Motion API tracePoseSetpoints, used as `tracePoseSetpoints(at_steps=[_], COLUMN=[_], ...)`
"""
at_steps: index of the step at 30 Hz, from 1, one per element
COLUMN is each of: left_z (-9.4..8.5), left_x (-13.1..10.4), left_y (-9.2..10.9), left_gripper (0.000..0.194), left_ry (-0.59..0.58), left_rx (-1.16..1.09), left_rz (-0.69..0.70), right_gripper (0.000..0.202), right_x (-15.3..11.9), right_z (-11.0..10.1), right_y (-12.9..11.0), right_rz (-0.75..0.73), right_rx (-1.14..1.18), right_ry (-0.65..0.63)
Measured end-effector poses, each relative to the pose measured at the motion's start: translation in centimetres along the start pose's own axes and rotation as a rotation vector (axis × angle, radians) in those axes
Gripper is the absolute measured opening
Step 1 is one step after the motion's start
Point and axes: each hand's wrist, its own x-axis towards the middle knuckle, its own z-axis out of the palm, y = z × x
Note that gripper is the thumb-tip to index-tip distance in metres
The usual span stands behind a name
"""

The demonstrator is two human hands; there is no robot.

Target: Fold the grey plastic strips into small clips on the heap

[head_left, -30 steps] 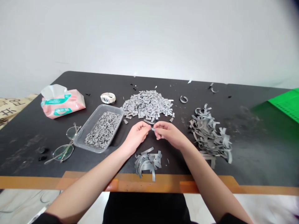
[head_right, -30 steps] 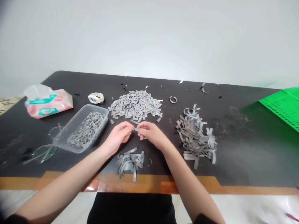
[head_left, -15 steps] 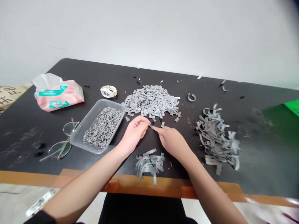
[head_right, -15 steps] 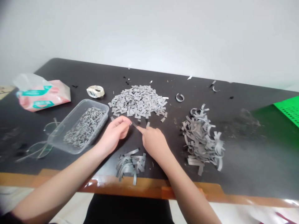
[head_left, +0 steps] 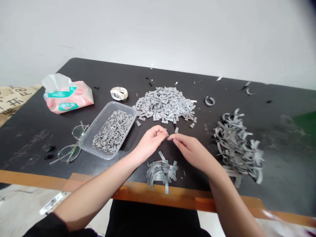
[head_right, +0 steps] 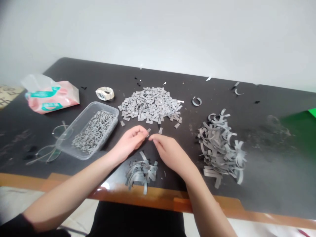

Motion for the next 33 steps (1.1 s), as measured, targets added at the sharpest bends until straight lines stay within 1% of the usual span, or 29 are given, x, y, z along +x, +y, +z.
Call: tracePoseSetpoints(at_steps=[2, 4, 6, 9, 11, 15, 17, 19, 21, 22, 24, 25, 27, 29, 31, 33], left_z=[-0.2, -0.3, -0.4, -0.3, -0.2, -0.2, -0.2, -0.1, 0.0, 0.0, 0.0, 0.0, -0.1, -0.2, -0.2, -0.2], left_x=[-0.1, -0.1, -0.2, -0.4, -0.4, -0.2, -0.1, -0.2, -0.3, -0.4, -0.4, -0.4, -0.4, -0.2, -0.2, -0.1], left_y=[0.4, 0.7, 1.0, 1.0, 0.9, 0.7, 0.8, 0.7, 0.7, 0.7, 0.7, 0.7, 0.8, 0.8, 0.7, 0.5], left_gripper=[0.017, 0.018, 0.019, 0.021, 0.022, 0.019, 0.019, 0.021, 0.023, 0.024, 0.024, 0.024, 0.024, 0.024, 0.024, 0.024], left_ry=[0.038, 0.082, 0.109, 0.098, 0.08, 0.058, 0.035, 0.004, -0.023, -0.03, -0.027, -0.019, 0.007, 0.028, 0.025, 0.001], left_rx=[-0.026, -0.063, -0.104, -0.144, -0.148, -0.143, -0.132, -0.119, -0.109, -0.106, -0.099, -0.096, -0.096, -0.101, -0.098, -0.091], left_rz=[0.025, 0.064, 0.098, 0.096, 0.073, 0.039, -0.003, -0.053, -0.074, -0.07, -0.044, -0.034, -0.033, -0.049, -0.056, -0.056], right_gripper=[0.033, 0.036, 0.043, 0.054, 0.056, 0.04, 0.041, 0.047, 0.052, 0.052, 0.042, 0.035, 0.03, 0.033, 0.044, 0.055], right_x=[0.5, 1.0, 1.4, 1.8, 1.8, 1.5, 1.4, 1.4, 1.4, 1.3, 1.2, 1.2, 1.2, 1.2, 1.3, 1.3], right_z=[0.2, 0.7, 1.4, 2.3, 2.3, 0.9, 0.1, -0.2, -0.2, -0.1, 0.1, 0.3, 0.5, 0.7, 0.7, 0.7], right_y=[0.6, 0.8, 0.6, -0.1, -0.4, 0.1, 0.6, 1.0, 1.0, 0.9, 0.6, 0.4, 0.2, 0.1, 0.3, 0.5], right_rz=[0.039, 0.058, 0.081, 0.136, 0.171, 0.271, 0.317, 0.333, 0.295, 0.259, 0.188, 0.174, 0.208, 0.274, 0.315, 0.312], right_rx=[-0.042, -0.144, -0.271, -0.43, -0.461, -0.397, -0.397, -0.364, -0.265, -0.198, -0.092, -0.077, -0.119, -0.193, -0.237, -0.222], right_ry=[0.056, 0.06, 0.049, 0.056, 0.082, 0.137, 0.154, 0.167, 0.186, 0.201, 0.223, 0.214, 0.165, 0.135, 0.163, 0.207])
